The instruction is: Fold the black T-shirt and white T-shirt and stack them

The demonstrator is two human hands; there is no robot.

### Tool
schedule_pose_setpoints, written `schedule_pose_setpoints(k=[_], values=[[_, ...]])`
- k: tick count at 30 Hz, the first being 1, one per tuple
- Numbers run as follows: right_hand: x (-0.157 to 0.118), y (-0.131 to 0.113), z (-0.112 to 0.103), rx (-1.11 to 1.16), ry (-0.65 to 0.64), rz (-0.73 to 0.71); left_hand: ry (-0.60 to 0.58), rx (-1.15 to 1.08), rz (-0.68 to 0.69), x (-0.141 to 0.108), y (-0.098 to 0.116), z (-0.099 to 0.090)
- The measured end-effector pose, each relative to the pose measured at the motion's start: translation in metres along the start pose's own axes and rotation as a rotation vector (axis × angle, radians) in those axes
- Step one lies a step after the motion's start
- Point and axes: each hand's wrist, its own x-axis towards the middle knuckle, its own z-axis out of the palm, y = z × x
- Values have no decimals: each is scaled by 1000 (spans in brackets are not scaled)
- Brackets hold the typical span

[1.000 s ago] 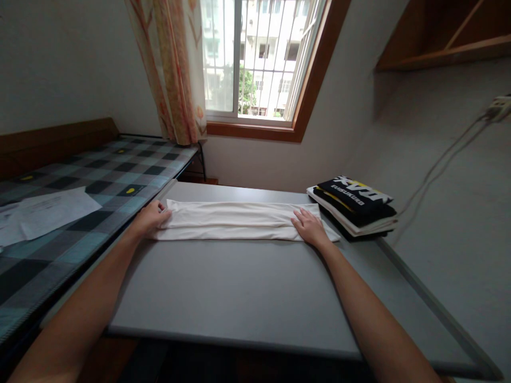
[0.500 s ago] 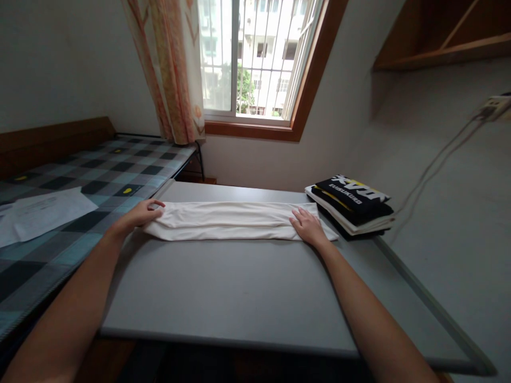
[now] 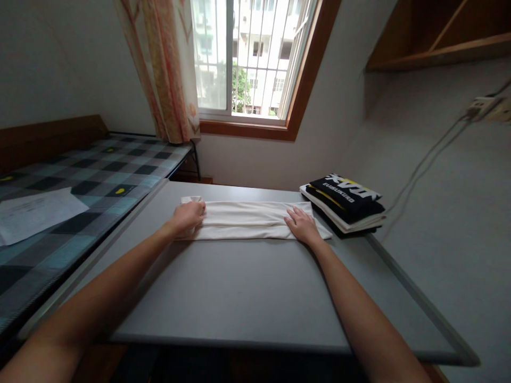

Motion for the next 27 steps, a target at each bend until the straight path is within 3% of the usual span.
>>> schedule_pose_setpoints(k=[3, 6, 10, 12, 17, 27], values=[[0, 1, 1, 10, -7, -4, -6, -7, -20, 4, 6, 1], [1, 2, 2, 8, -1, -4, 30, -189, 20, 14, -1, -1], [1, 3, 4, 2, 8, -3, -55, -426, 71, 20, 2, 2], [1, 3, 4, 6, 7, -7, -55, -404, 92, 18, 10, 9], [1, 3, 3, 6, 5, -4, 80, -309, 149, 12, 28, 23], [0, 1, 1, 4, -3, -8, 176, -385, 135, 10, 28, 25]])
